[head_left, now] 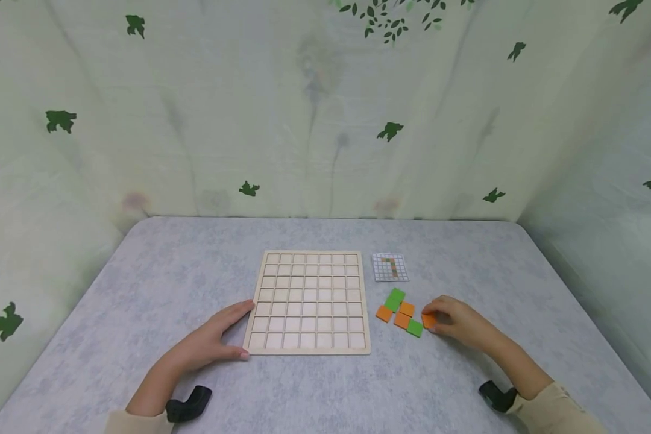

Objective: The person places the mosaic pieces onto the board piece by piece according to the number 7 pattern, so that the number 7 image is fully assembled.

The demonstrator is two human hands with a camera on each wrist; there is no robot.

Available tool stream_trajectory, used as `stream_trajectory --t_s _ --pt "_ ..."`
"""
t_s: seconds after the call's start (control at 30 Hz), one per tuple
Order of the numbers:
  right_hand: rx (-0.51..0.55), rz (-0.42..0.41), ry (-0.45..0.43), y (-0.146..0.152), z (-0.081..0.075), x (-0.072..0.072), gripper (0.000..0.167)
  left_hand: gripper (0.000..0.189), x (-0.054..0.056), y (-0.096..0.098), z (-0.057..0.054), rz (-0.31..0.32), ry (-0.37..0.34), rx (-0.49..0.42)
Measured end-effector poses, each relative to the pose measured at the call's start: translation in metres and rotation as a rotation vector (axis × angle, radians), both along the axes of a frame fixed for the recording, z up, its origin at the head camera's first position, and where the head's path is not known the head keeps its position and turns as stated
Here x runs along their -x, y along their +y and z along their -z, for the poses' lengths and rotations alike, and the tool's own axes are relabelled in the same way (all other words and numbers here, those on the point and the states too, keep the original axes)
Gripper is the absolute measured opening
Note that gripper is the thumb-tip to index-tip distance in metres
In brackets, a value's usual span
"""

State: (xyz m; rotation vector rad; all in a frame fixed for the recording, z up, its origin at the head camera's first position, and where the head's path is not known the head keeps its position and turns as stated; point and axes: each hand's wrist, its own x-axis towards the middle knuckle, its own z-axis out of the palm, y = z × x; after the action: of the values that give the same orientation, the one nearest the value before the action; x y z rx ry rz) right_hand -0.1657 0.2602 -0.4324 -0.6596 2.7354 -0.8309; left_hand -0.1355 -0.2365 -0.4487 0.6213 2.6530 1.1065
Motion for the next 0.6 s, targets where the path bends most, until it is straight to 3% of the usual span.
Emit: stream_trajectory --t_s 0.17,0.3,0.6 --pt "-0.031 0.036 0.009 -0.004 -0.008 0.0 0.025 0.096 0.0 0.001 0.0 0.013 0.025 0.016" --pt "0.014 0.017 0.068 -0.014 -0.023 0.005 0.025 0.097 0.0 0.003 -0.001 0.013 0.043 0.042" --pt "0.201 -0.039 0.261 -0.072 -0.051 0.037 0.031 0.096 -0.001 0.004 -0.002 0.002 0.043 0.047"
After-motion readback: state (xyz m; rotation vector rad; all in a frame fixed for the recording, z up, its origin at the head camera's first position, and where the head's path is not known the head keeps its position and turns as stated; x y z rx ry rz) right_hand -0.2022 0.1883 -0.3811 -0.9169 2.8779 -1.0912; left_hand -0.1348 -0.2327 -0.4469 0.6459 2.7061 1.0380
